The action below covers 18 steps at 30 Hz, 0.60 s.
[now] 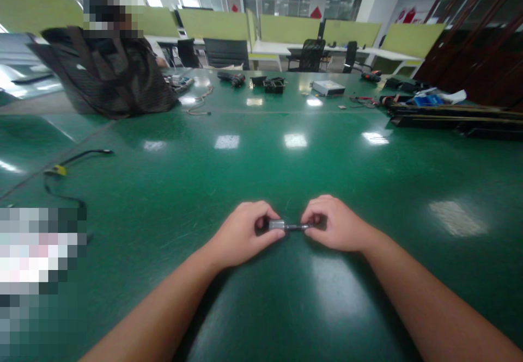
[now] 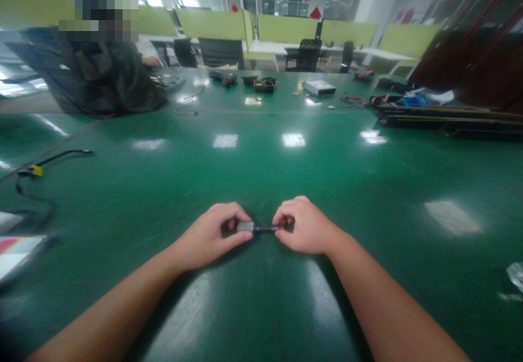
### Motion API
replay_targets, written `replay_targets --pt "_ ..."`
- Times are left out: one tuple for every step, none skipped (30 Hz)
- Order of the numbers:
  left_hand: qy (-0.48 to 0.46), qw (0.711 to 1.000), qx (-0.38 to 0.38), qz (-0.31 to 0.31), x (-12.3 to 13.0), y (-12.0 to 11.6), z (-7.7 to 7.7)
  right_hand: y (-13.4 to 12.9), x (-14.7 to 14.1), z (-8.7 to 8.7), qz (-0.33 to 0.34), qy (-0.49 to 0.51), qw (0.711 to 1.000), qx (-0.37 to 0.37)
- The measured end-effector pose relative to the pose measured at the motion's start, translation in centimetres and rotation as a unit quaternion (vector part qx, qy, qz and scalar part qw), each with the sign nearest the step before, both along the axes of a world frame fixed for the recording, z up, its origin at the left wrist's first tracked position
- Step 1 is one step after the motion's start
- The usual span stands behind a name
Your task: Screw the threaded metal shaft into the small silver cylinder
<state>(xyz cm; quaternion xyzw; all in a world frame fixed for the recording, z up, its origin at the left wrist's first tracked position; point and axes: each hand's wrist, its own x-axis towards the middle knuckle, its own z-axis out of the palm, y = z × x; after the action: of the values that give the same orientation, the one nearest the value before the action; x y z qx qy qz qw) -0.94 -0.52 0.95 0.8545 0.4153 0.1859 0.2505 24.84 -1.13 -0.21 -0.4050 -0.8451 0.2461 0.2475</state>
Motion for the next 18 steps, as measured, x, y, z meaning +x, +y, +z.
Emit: replay_targets --pt "-0.001 1.000 0.000 0.000 0.0 0.0 0.0 0.1 0.2 0.0 0.000 -0.003 1.000 -0.001" --pt "-0.003 1.000 -0.001 0.000 0.0 0.0 0.0 0.2 0.4 0.0 0.000 -0.005 1.000 -0.003" --pt "-0.005 1.000 -0.001 0.000 0.0 0.0 0.0 0.3 0.6 0.0 -0.001 -0.005 1.000 -0.006" --pt "-0.007 1.000 -0.001 0.002 0.0 0.0 0.0 0.4 0.8 0.0 -0.001 -0.005 1.000 -0.010" --pt "-0.009 1.000 -0.001 0.003 0.0 0.0 0.0 0.5 1.0 0.0 0.000 -0.002 1.000 -0.014" --pt "-0.010 1.000 0.001 0.003 0.0 0.0 0.0 0.6 1.1 0.0 0.000 0.002 1.000 -0.018" --pt "-0.011 1.000 0.003 0.003 0.0 0.0 0.0 0.7 1.3 0.1 0.001 0.005 1.000 -0.021" --pt "-0.011 1.000 0.004 0.002 0.0 0.0 0.0 0.7 1.4 0.1 0.003 0.008 1.000 -0.023" --pt "-0.009 1.000 0.005 0.000 0.0 0.0 0.0 0.7 1.5 0.2 0.005 0.010 1.000 -0.025" --pt "-0.006 1.000 0.004 -0.002 0.0 0.0 0.0 0.7 1.6 0.2 0.007 0.010 1.000 -0.026" --pt "-0.004 1.000 0.003 -0.004 0.0 0.0 0.0 0.7 1.6 0.3 0.008 0.010 1.000 -0.026" --pt "-0.002 1.000 0.003 -0.004 0.0 0.0 0.0 0.7 1.5 0.3 0.009 0.010 1.000 -0.026" --pt "-0.001 1.000 0.003 -0.004 0.0 0.0 0.0 0.6 1.3 0.3 0.009 0.011 1.000 -0.026" --pt "0.000 1.000 0.004 -0.003 0.0 0.0 -0.1 0.5 1.0 0.3 0.008 0.013 1.000 -0.027" --pt "0.001 1.000 0.005 -0.002 0.0 0.0 -0.1 0.4 0.6 0.2 0.004 0.017 0.999 -0.027" --pt "0.000 1.000 0.007 0.000 0.0 0.1 -0.1 0.3 0.1 0.1 0.000 0.022 0.999 -0.029" --pt "-0.001 1.000 0.008 0.001 0.0 0.1 -0.2 0.2 -0.5 -0.1 -0.009 0.030 0.999 -0.029" --pt "-0.003 1.000 0.009 0.000 0.0 0.1 -0.2 0.0 -1.1 -0.3 -0.022 0.040 0.999 -0.024"
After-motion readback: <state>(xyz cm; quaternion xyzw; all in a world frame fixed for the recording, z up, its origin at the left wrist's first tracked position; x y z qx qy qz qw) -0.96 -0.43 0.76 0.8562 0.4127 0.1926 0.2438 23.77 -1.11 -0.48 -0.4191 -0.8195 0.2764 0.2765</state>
